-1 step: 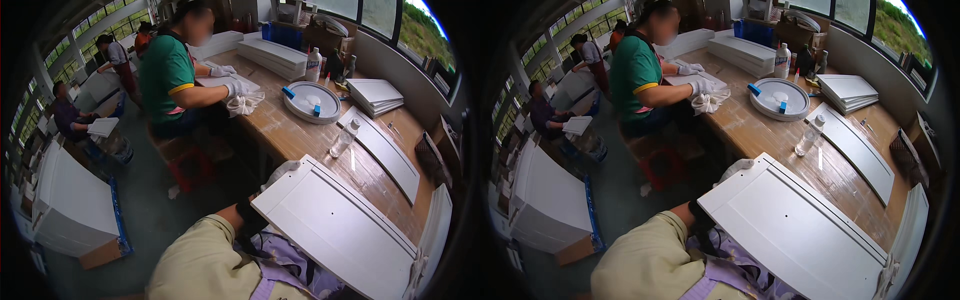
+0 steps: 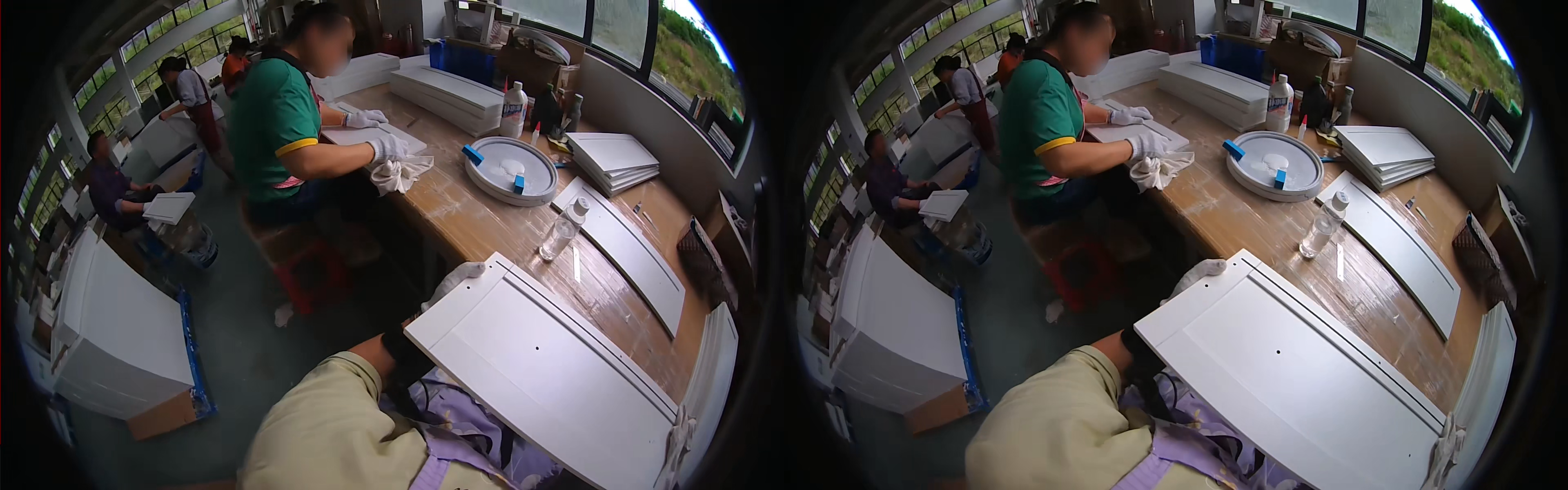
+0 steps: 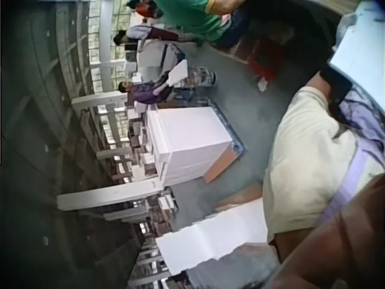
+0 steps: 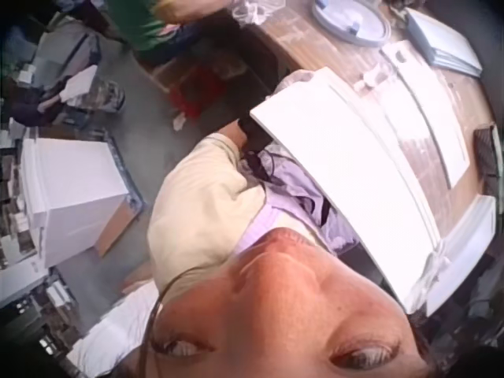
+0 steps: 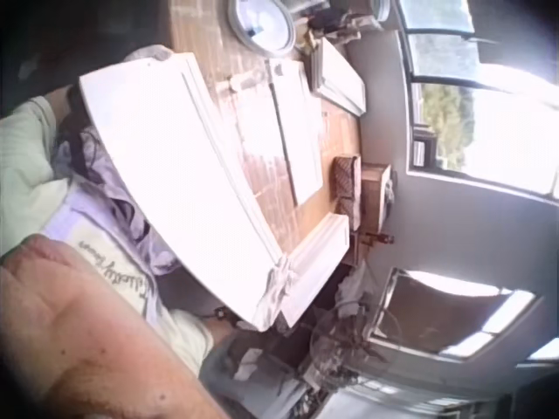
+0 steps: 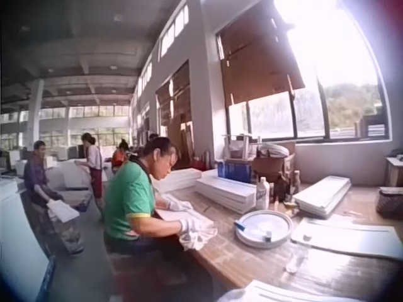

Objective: Cleaning and inspecting white furniture panels using a cloth and a scraper.

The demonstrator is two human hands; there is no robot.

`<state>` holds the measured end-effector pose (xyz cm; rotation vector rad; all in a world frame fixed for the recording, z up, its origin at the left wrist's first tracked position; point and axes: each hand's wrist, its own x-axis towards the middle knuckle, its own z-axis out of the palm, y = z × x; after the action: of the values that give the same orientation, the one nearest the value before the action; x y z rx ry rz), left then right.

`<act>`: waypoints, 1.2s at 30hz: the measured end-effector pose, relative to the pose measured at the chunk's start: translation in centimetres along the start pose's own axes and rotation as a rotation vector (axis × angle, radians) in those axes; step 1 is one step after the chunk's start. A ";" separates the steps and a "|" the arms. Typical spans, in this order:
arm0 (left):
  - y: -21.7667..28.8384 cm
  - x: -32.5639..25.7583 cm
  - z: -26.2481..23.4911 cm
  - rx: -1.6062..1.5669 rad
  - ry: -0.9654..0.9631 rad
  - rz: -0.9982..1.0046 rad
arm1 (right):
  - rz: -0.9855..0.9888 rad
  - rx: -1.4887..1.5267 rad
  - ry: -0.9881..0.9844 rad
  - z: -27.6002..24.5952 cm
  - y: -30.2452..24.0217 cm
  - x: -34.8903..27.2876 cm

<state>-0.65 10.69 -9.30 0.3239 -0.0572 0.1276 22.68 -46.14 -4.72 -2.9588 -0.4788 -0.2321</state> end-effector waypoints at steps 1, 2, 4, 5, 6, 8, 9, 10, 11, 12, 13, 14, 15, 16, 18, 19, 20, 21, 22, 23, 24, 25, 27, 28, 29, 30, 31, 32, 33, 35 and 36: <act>0.9 -1.2 0.2 0.021 0.028 0.039 | 0.008 -0.047 -0.036 0.7 0.0 0.1; 1.7 -2.3 0.3 0.040 0.054 0.070 | 0.012 -0.098 -0.074 1.5 0.1 -0.1; 3.1 -4.4 0.7 0.073 0.094 0.113 | 0.024 -0.185 -0.149 3.2 0.3 0.0; 4.0 -5.6 0.8 0.077 0.113 0.133 | 0.020 -0.222 -0.188 4.2 0.4 -0.1; 4.5 -6.3 0.9 0.080 0.111 0.137 | 0.029 -0.265 -0.221 4.8 0.7 -0.4; 5.4 -7.4 0.9 0.138 0.205 0.139 | 0.047 -0.335 -0.289 6.0 1.2 -1.0; 5.8 -7.7 0.5 0.133 0.206 0.139 | 0.041 -0.373 -0.326 6.8 1.4 -1.7; 6.2 -7.8 -0.3 0.174 0.258 0.178 | 0.041 -0.399 -0.377 7.3 1.2 -2.0; 6.6 -8.0 -1.2 0.215 0.311 0.217 | 0.023 -0.420 -0.329 8.3 1.5 -2.8; 7.2 -8.1 -2.2 0.188 0.219 0.155 | 0.016 -0.439 -0.276 9.3 2.0 -3.6; 7.1 -7.8 -1.8 0.178 0.221 0.145 | 0.015 -0.471 -0.241 10.1 2.7 -4.7; 7.1 -7.7 -0.9 0.152 0.213 0.108 | 0.010 -0.499 -0.214 11.1 3.1 -5.5; 7.0 -7.6 -0.5 0.126 0.205 0.073 | 0.010 -0.530 -0.197 11.8 3.9 -6.1; 7.3 -7.5 -1.4 0.107 0.177 0.055 | -0.006 -0.561 -0.180 12.9 4.3 -6.5; 7.6 -7.4 -3.7 0.027 0.122 0.044 | -0.025 -0.635 -0.137 14.8 5.5 -7.3; 7.7 -7.3 -4.3 -0.053 0.061 0.024 | -0.033 -0.681 -0.113 15.7 6.2 -7.7; 7.3 -7.4 -2.1 -0.058 0.060 0.024 | -0.053 -0.745 -0.095 16.1 6.8 -8.6; 6.5 -7.6 0.2 -0.129 -0.041 0.006 | -0.054 -0.750 -0.095 16.3 7.6 -9.0; 5.8 -8.7 3.1 -0.189 -0.127 0.004 | -0.263 -1.308 -0.162 15.6 6.3 -9.7; 5.3 -9.2 4.5 -0.188 -0.125 0.009 | -0.467 -1.871 -0.220 14.8 5.1 -10.5; 4.6 -9.6 5.5 -0.088 -0.001 0.204 | -0.536 -2.097 -0.210 13.7 3.6 -11.0; 4.1 -10.0 5.7 0.012 0.124 0.397 | -0.549 -2.211 -0.196 12.7 2.1 -11.5; 3.7 -10.9 5.1 0.025 0.031 0.494 | -0.559 -2.388 -0.139 10.8 -1.2 -12.0; 3.4 -11.1 5.5 -0.032 -0.006 0.523 | -0.554 -2.451 -0.103 9.9 -2.9 -12.1; 3.4 -11.1 5.5 -0.033 -0.002 0.524 | -0.545 -2.499 -0.069 9.0 -4.6 -12.2; 3.3 -10.7 5.4 -0.007 0.113 0.591 | -0.532 -2.534 -0.034 8.1 -6.2 -12.3; 3.3 -10.1 5.3 0.018 0.227 0.652 | -0.519 -2.557 -0.005 7.4 -7.5 -12.5; 3.2 -9.4 5.6 0.079 0.311 0.723 | -0.495 -2.578 0.024 6.6 -8.8 -12.7; 2.9 -8.9 6.2 0.070 0.373 0.732 | -0.479 -2.585 0.058 5.9 -10.0 -12.8; 3.2 -8.1 6.5 0.040 0.241 0.583 | -0.443 -2.595 0.098 4.9 -12.2 -12.7; 2.9 -7.7 6.9 0.039 0.235 0.574 | -0.424 -2.592 0.117 4.5 -13.3 -12.5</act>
<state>-8.92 10.32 -2.43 0.3224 0.0868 0.7346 7.29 -36.71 -9.88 -4.1195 -1.6920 -3.2294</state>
